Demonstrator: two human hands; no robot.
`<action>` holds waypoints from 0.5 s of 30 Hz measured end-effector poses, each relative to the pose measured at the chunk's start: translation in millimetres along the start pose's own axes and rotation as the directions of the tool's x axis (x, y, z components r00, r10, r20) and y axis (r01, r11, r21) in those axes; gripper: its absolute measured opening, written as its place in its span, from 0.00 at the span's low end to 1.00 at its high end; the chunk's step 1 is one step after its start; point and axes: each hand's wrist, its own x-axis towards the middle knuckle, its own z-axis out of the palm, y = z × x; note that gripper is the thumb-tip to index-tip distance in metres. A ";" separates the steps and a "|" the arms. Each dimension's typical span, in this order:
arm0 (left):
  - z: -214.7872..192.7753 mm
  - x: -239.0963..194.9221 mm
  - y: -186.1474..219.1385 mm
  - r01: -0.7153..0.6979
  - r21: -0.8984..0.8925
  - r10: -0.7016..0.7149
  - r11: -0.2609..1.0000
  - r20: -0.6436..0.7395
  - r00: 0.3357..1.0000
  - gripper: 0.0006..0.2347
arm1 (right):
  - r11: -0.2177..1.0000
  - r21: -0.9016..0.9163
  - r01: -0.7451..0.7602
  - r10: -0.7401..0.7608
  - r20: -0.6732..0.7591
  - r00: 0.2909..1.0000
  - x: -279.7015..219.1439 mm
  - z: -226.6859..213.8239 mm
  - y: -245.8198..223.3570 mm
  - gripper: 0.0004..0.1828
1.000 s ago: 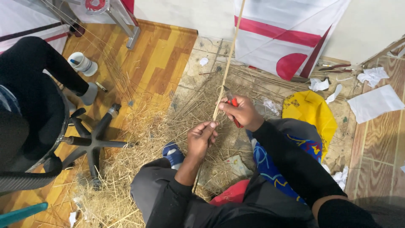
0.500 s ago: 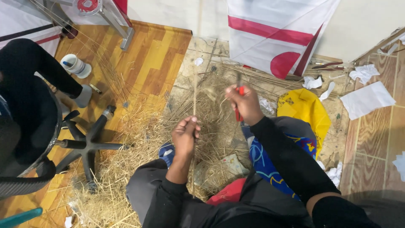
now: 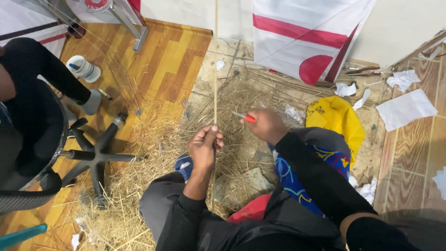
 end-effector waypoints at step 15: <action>12.0 -21.7 -10.7 0.016 0.136 -0.041 0.991 0.182 0.982 0.05 | 0.385 0.895 0.227 -0.286 -0.119 0.951 -12.0 -1.8 -21.4 0.09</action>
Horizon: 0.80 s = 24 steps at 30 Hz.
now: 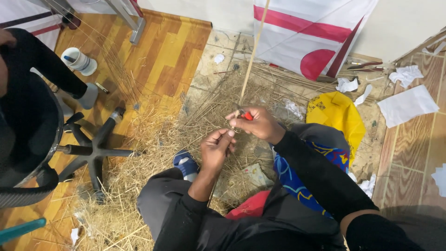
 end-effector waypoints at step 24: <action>8.0 -26.9 10.0 0.070 0.089 -0.073 0.994 0.036 0.997 0.04 | 0.952 0.304 -0.034 0.149 -0.364 0.919 14.6 -32.3 5.8 0.09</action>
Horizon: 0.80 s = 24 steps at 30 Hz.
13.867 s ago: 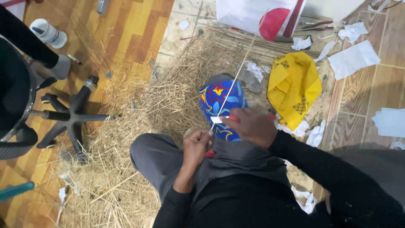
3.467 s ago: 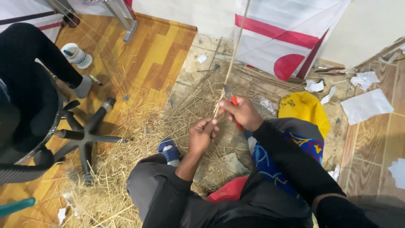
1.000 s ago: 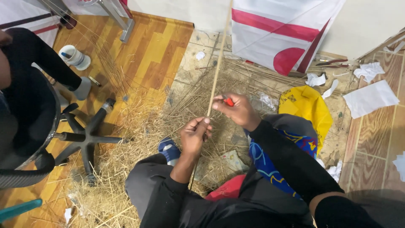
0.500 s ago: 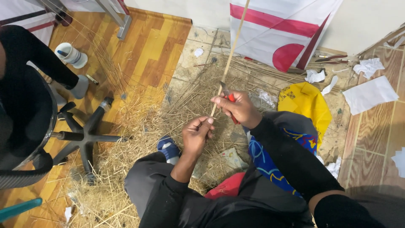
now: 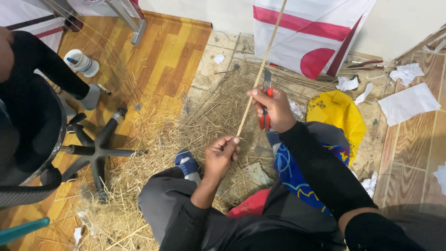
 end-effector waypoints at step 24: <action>0.0 -3.5 -9.0 -0.001 -0.056 -0.002 0.998 -0.056 0.998 0.06 | 0.997 -0.063 -0.035 0.045 0.168 0.985 -11.0 1.5 2.2 0.09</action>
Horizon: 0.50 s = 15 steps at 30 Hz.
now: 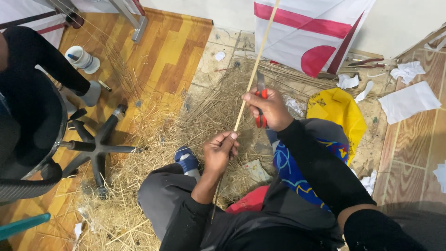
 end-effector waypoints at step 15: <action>4.7 0.4 -14.7 -0.017 -0.008 0.018 1.000 0.076 0.997 0.05 | 0.981 0.131 0.145 -0.120 -0.183 0.976 6.0 -13.1 -19.4 0.08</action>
